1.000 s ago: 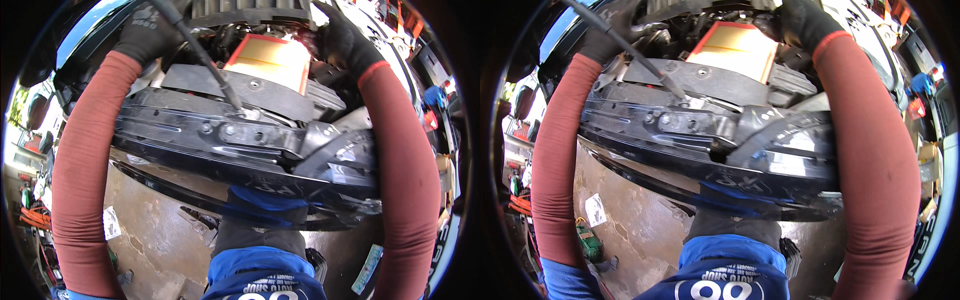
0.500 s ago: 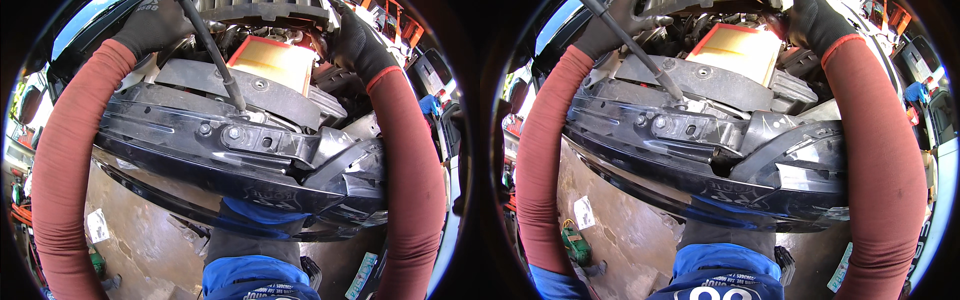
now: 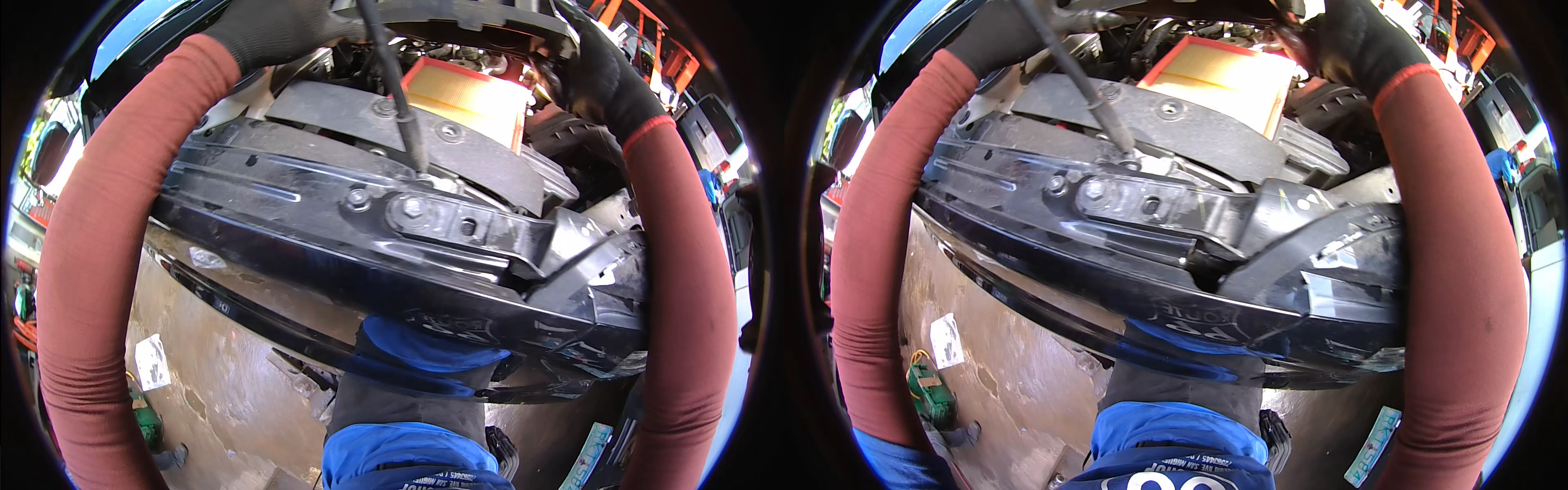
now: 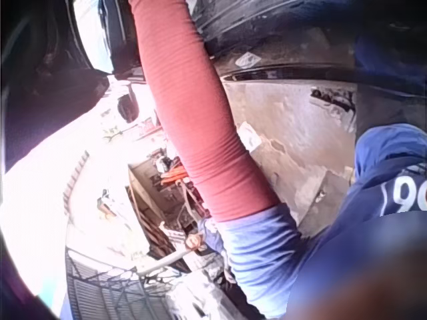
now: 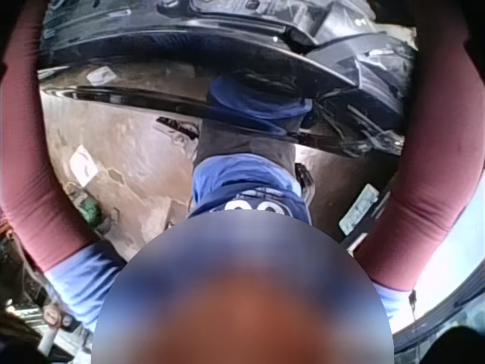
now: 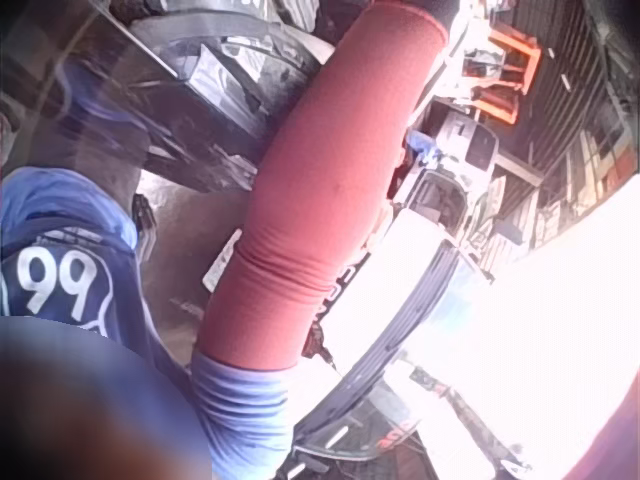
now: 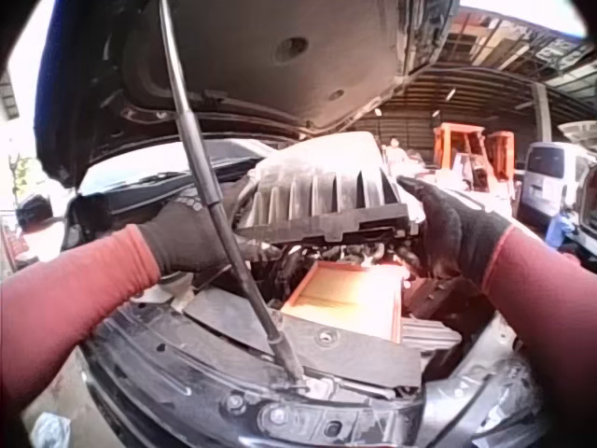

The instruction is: The person opens the car's hood and removes the air filter housing cover. They take out the old air filter, retrieve a new one from a box, and install it into the housing. The person then reassembles the cover and secures it in place.

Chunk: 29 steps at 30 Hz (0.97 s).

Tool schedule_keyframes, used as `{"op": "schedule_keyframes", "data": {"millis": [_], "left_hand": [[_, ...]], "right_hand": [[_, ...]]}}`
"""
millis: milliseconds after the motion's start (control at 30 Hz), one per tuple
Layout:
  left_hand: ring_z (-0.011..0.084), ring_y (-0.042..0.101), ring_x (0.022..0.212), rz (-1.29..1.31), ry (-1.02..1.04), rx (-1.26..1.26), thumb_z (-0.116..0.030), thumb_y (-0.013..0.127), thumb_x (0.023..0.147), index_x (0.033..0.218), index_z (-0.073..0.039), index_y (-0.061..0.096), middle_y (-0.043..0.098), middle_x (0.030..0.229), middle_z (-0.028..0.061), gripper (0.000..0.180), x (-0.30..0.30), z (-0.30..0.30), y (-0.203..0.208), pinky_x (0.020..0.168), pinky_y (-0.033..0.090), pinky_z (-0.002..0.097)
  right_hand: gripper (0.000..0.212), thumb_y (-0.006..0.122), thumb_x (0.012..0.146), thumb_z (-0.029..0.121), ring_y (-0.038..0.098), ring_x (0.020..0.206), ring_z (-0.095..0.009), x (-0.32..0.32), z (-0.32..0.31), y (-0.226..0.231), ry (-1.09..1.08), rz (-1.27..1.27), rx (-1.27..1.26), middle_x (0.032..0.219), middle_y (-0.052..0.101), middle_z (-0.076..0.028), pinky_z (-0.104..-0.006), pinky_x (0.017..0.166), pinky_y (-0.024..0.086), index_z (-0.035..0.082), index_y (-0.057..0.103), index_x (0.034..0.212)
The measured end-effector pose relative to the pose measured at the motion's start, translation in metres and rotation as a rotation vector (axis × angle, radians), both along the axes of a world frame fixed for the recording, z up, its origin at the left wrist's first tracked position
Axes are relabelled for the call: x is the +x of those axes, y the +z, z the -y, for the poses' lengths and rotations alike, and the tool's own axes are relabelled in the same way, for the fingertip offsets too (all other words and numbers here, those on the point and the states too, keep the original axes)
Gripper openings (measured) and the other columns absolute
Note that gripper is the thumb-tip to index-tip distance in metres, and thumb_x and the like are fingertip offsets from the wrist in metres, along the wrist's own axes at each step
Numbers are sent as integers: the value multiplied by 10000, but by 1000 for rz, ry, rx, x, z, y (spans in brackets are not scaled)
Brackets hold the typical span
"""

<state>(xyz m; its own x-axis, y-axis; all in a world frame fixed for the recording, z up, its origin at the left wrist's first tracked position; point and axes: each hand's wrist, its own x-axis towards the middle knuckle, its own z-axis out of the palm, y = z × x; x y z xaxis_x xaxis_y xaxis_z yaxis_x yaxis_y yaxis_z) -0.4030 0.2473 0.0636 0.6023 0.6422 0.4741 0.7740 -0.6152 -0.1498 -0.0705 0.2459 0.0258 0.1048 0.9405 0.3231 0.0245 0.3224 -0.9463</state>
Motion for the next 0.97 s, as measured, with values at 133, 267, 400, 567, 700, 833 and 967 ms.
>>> {"op": "schedule_keyframes", "data": {"millis": [133,267,400,567,700,833,967], "left_hand": [[419,700,1013,-37,115,37,-507,809,811,1272,-48,595,714,1092,250,685,-2,4,1,897,551,478],[396,715,971,22,14,38,-507,823,797,1086,-90,722,731,1009,230,517,0,5,3,867,559,475],[389,716,972,-12,67,-1,-490,820,802,1093,-80,727,735,1014,224,512,-1,10,6,871,558,481],[404,710,989,-101,105,58,-487,798,815,1148,-40,686,727,1058,239,569,5,10,6,866,565,496],[403,715,1010,-33,-34,149,-496,795,817,1416,-62,501,721,1095,248,796,4,5,-2,894,563,507],[329,744,935,42,89,144,-449,827,823,1056,-87,725,742,996,196,443,2,4,-14,864,593,448],[341,737,1004,-106,304,81,-467,826,828,1108,-106,721,745,1040,188,469,9,1,-9,923,586,435]], "right_hand": [[347,541,1064,468,725,839,-189,12,2,-1,184,70,-94,976,759,-66,-375,608,596,197,696,1216],[414,554,1049,501,670,741,-119,16,-11,1,141,34,-313,947,731,-64,-246,583,539,144,681,1216],[473,551,1034,552,623,674,-72,11,-5,4,131,6,-412,930,706,-50,-180,553,499,129,676,1205],[500,529,1029,585,607,650,-82,10,5,3,138,77,-390,932,703,-47,-184,541,493,125,676,1160],[491,521,1032,544,571,675,-107,9,-5,-9,39,563,-16,957,686,-62,-202,556,491,108,636,1226],[848,545,898,778,584,754,-207,7,-5,-7,169,141,-384,950,620,-165,-328,701,579,-9,613,1206],[871,556,899,770,607,927,-266,5,10,6,88,40,-431,1092,612,-203,-374,710,608,13,536,1329]]}}
